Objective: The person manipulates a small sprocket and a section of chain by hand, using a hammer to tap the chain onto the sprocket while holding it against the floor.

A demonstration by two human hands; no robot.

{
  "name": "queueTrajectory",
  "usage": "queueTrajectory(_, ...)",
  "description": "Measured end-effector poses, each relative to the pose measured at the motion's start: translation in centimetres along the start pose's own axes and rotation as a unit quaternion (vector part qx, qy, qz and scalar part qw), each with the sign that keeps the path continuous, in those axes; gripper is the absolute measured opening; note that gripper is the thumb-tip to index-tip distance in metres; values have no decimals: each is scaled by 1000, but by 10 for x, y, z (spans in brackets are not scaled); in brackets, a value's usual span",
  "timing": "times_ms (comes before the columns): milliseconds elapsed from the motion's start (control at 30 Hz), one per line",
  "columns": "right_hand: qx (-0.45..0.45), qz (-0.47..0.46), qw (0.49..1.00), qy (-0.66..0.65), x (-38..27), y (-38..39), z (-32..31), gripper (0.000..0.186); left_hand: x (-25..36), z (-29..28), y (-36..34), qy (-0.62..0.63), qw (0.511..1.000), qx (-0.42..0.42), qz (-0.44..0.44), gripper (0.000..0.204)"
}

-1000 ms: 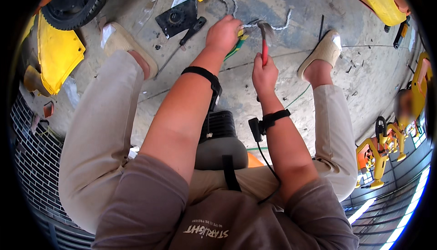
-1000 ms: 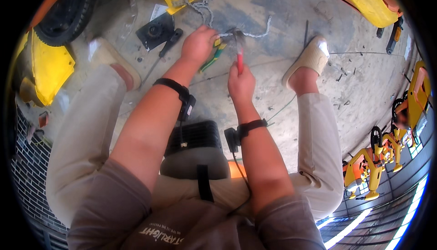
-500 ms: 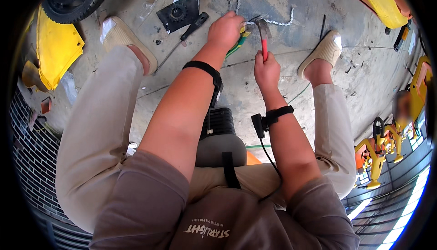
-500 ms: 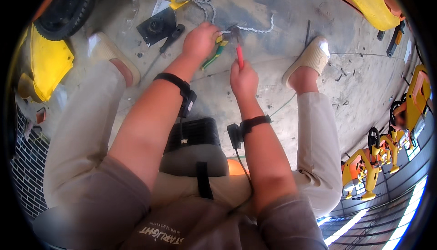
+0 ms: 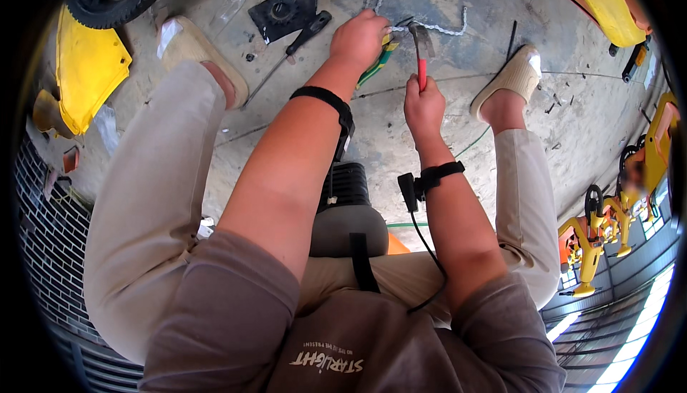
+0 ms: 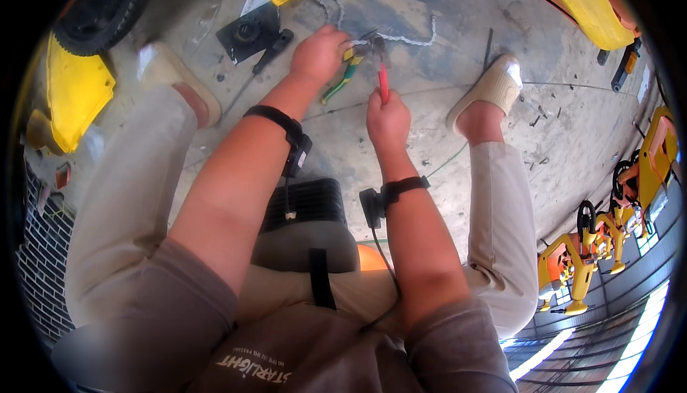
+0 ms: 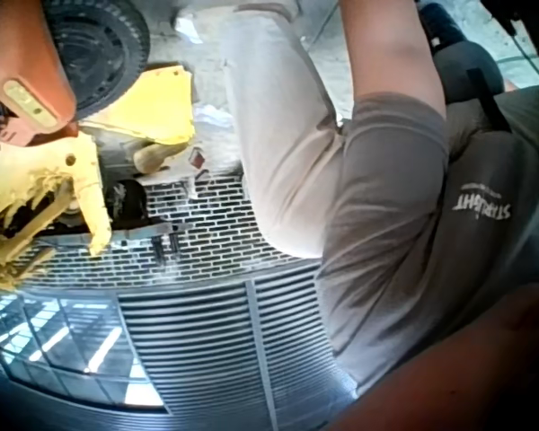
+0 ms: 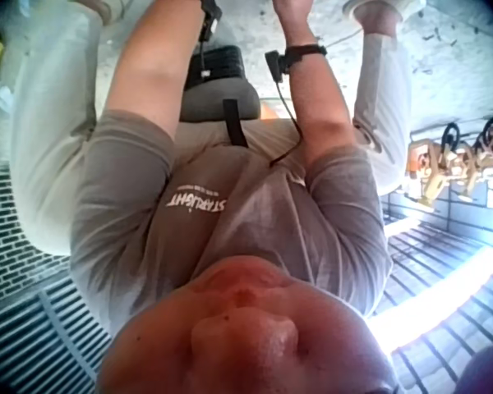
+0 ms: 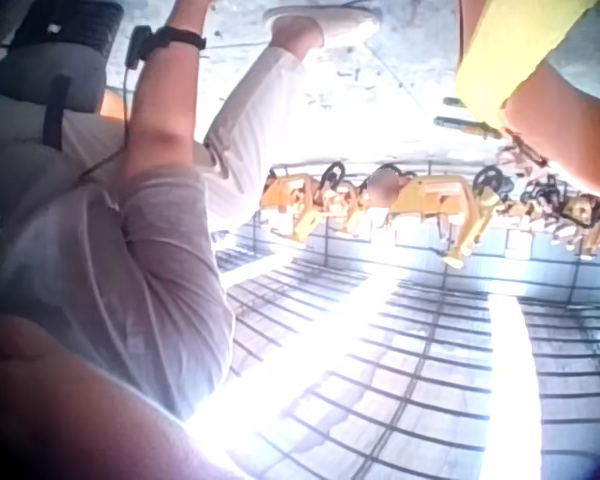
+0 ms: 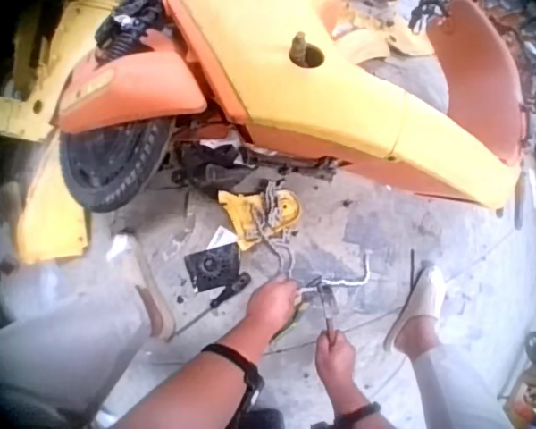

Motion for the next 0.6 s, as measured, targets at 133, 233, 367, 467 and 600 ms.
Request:
queueTrajectory(133, 29, -13, 999, -35, -3, 9, 0, 35, 0, -1, 0, 22, 1000, -11, -1, 17)
queueTrajectory(233, -10, 12, 1000, -27, -9, 6, 2, 33, 0, -2, 0, 31, 999, -11, -7, 17)
queueTrajectory(367, -5, 16, 998, -54, -8, 7, 4, 33, 0, -1, -1, 18, 1000, -12, 6, 17)
queueTrajectory(467, 15, 11, 997, -79, -3, 9, 1, 33, -4, -2, 2, 23, 1000, -16, 8, 17)
queueTrajectory(600, -49, 41, 998, -18, -3, -1, 3, 31, -3, -3, 6, 23, 1000, -15, -4, 16)
Point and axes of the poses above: each hand's wrist, its own y-axis away from the middle knuckle, its own z-axis out of the palm, x = y × z, the point moved 5 cm from there along -y, towards the middle knuckle, and after that the axes turned 3 degrees about -z, right-handed, at the moved point
